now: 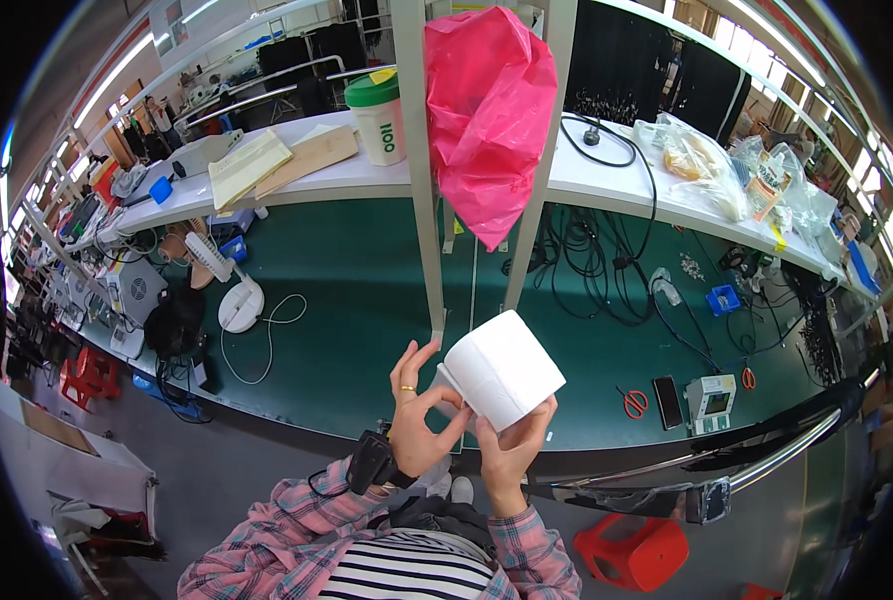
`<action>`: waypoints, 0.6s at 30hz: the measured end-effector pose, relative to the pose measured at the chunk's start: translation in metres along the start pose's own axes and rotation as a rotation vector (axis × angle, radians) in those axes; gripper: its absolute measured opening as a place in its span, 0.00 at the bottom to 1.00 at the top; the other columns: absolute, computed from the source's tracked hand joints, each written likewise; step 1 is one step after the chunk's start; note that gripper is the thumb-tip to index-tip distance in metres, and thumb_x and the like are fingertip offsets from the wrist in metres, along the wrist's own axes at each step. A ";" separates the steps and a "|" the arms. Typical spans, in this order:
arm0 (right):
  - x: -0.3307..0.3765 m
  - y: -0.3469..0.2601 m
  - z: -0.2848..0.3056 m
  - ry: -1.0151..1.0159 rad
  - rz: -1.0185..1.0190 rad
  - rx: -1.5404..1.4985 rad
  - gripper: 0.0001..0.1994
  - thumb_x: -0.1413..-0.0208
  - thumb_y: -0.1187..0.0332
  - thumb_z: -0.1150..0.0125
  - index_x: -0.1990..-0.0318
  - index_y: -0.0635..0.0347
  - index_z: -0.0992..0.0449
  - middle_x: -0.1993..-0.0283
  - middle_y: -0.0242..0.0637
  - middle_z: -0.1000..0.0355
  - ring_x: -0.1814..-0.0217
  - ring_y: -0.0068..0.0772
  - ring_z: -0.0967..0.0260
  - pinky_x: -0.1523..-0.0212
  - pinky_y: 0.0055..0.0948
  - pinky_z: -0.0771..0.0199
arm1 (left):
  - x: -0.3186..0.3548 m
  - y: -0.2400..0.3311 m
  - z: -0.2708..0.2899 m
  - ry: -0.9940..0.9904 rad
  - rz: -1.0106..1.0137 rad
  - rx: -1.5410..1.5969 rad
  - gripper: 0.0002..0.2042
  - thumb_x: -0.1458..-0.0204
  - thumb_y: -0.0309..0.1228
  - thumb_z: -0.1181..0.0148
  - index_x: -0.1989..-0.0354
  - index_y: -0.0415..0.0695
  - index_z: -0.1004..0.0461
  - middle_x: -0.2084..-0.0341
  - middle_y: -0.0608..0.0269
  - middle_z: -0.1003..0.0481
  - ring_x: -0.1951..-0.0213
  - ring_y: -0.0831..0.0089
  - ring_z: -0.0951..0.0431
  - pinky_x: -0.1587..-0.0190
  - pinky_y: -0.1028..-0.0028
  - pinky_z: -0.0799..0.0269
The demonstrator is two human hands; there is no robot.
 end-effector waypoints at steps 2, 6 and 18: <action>-0.003 0.003 0.006 0.023 0.071 0.078 0.33 0.59 0.80 0.39 0.42 0.67 0.46 0.43 0.41 0.48 0.38 0.35 0.45 0.39 0.34 0.43 | 0.004 0.005 0.001 0.002 0.001 0.032 0.07 0.61 0.29 0.33 0.75 0.47 0.25 0.36 0.49 0.46 0.33 0.43 0.57 0.36 0.44 0.65; -0.011 0.015 0.022 0.108 0.103 0.144 0.32 0.56 0.77 0.41 0.40 0.67 0.46 0.43 0.43 0.42 0.41 0.35 0.41 0.39 0.34 0.43 | 0.031 0.037 0.007 -0.135 -0.117 0.075 0.05 0.62 0.28 0.33 0.74 0.47 0.22 0.37 0.48 0.45 0.34 0.45 0.54 0.36 0.49 0.60; -0.008 0.020 0.014 0.033 0.020 -0.086 0.29 0.48 0.66 0.46 0.40 0.69 0.44 0.41 0.45 0.40 0.39 0.41 0.40 0.37 0.38 0.46 | -0.001 -0.053 -0.011 -0.057 0.311 0.321 0.14 0.55 0.34 0.36 0.61 0.42 0.22 0.42 0.50 0.38 0.37 0.53 0.45 0.36 0.59 0.51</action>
Point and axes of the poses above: each hand's wrist, its own x-axis away from the middle knuckle, its own z-axis out of the back of the hand, y = z × x, the point moved 7 cm from there along -x, towards the middle knuckle
